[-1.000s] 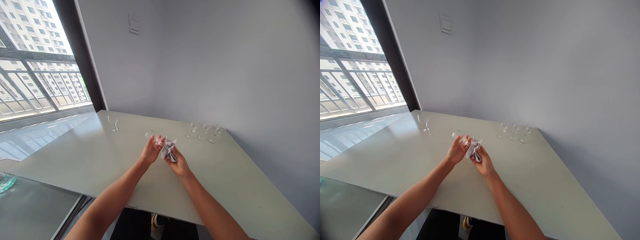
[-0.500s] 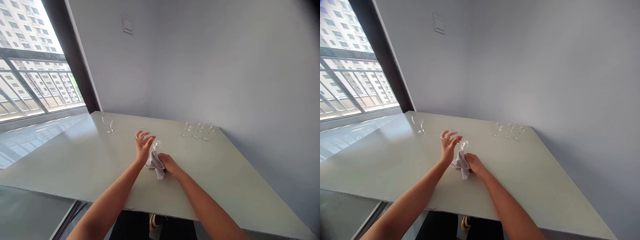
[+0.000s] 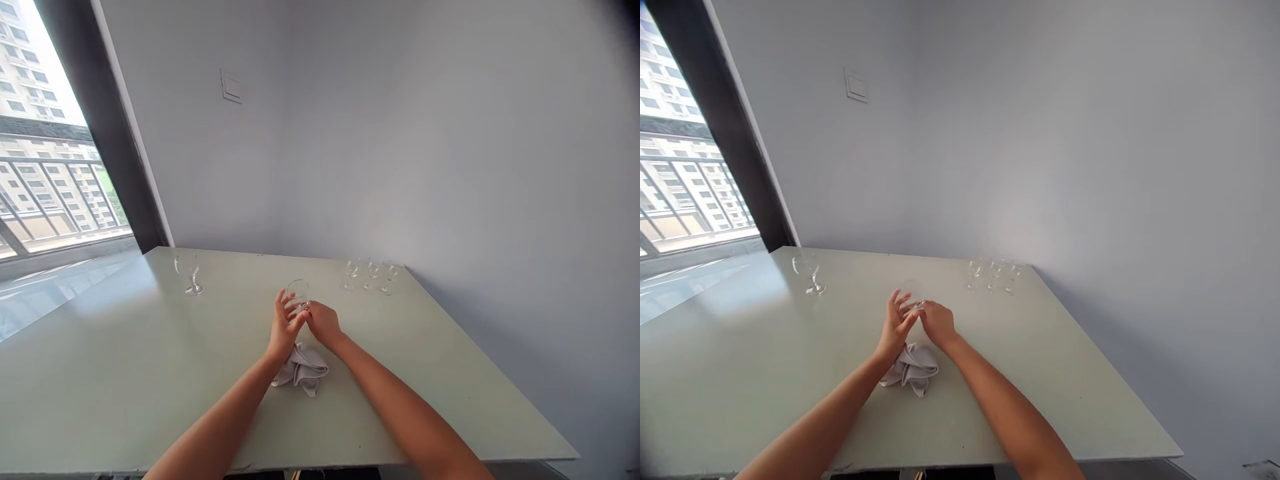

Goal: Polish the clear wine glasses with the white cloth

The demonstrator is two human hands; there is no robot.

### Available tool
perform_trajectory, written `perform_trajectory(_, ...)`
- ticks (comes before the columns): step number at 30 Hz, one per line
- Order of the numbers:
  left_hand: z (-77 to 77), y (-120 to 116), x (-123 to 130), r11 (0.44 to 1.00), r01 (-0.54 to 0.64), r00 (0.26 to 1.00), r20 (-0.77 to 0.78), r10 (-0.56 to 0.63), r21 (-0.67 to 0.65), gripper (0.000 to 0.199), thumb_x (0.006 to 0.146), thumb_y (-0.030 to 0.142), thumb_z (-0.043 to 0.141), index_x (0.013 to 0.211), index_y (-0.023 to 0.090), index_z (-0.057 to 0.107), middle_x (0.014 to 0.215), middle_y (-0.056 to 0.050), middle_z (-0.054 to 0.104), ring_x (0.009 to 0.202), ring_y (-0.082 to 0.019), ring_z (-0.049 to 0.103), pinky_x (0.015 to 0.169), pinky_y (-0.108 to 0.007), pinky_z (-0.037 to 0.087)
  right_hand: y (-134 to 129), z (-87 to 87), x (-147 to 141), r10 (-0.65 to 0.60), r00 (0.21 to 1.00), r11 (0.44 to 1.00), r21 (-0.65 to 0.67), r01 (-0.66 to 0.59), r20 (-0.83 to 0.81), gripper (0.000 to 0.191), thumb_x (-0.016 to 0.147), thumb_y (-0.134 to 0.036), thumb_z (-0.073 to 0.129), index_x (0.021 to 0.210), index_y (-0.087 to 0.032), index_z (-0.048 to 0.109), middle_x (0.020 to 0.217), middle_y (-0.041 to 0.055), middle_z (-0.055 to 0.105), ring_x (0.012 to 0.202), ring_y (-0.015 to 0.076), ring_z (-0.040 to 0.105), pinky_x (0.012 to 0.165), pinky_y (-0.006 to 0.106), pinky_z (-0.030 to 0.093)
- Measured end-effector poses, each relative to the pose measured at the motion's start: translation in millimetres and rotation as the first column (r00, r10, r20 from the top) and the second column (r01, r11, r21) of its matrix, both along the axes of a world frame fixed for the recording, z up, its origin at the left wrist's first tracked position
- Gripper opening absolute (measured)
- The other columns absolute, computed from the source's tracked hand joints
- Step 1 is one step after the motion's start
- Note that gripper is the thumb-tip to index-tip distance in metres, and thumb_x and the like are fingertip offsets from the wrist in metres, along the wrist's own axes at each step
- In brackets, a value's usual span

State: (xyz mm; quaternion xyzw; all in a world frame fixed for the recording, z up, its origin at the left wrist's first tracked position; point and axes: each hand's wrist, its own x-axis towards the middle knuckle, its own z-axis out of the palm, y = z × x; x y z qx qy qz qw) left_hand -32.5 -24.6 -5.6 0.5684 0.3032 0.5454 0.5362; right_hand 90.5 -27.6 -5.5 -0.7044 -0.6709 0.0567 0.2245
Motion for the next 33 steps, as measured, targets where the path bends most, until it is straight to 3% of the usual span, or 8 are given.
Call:
perform_trajectory(4, -24.8, 14.1, 4.5, 0.985, -0.095, 0.987, -0.142, 0.074, -0.147, 0.06, 0.072, 0.046, 0.057, 0.122, 0.023, 0.032, 0.111, -0.011, 0.049, 0.089, -0.017, 0.056, 0.076, -0.032, 0.045, 33.7, -0.7, 36.5, -0.189, 0.982, 0.981, -0.033, 0.189, 0.001, 0.027, 0.087, -0.027, 0.036, 0.1, -0.019, 0.059, 0.096, 0.0059, 0.064, 0.087, 0.0182, 0.057, 0.069, 0.026, 0.037)
perform_trajectory(9, -42.9, 23.5, 10.2, 0.979, -0.143, 0.971, -0.213, 0.109, -0.148, 0.056, 0.069, 0.045, 0.058, 0.115, 0.021, 0.039, 0.092, -0.005, 0.055, 0.075, -0.014, 0.057, 0.07, -0.028, 0.044, 59.5, -6.4, 70.7, -0.332, 0.943, 0.94, -0.084, 0.331, 0.0, 0.028, 0.086, -0.024, 0.037, 0.105, -0.019, 0.057, 0.098, 0.008, 0.064, 0.092, 0.0188, 0.057, 0.068, 0.026, 0.038)
perform_trajectory(25, -46.7, 23.4, 10.8, 0.986, -0.136, 0.952, -0.288, 0.103, -0.097, 0.046, 0.068, 0.023, 0.056, 0.112, 0.023, 0.041, 0.09, -0.003, 0.056, 0.071, -0.012, 0.055, 0.068, -0.028, 0.045, 92.6, -26.1, 108.8, -0.484, 0.874, 0.872, -0.105, 0.477, -0.042, 0.027, 0.084, -0.032, 0.039, 0.094, -0.018, 0.061, 0.094, 0.008, 0.064, 0.085, 0.0185, 0.059, 0.063, 0.025, 0.038)
perform_trajectory(29, -47.2, 23.8, 10.7, 0.986, -0.126, 0.956, -0.277, 0.092, -0.108, 0.046, 0.069, 0.022, 0.056, 0.112, 0.024, 0.041, 0.09, -0.002, 0.055, 0.071, -0.012, 0.054, 0.067, -0.027, 0.045, 90.2, -28.1, 116.6, -0.486, 0.873, 0.873, -0.084, 0.481, -0.052, 0.025, 0.083, -0.032, 0.042, 0.09, -0.018, 0.061, 0.09, 0.0071, 0.065, 0.083, 0.0183, 0.06, 0.063, 0.025, 0.038)
perform_trajectory(33, -44.2, 19.8, 12.3, 0.976, -0.167, 0.962, -0.239, 0.13, -0.14, 0.046, 0.068, 0.018, 0.057, 0.111, 0.022, 0.042, 0.089, -0.002, 0.055, 0.07, -0.01, 0.053, 0.066, -0.025, 0.044, 72.8, -30.2, 113.4, -0.464, 0.883, 0.886, -0.04, 0.463, -0.072, 0.029, 0.081, -0.033, 0.044, 0.102, -0.015, 0.054, 0.093, 0.0096, 0.064, 0.087, 0.0205, 0.059, 0.069, 0.027, 0.038)
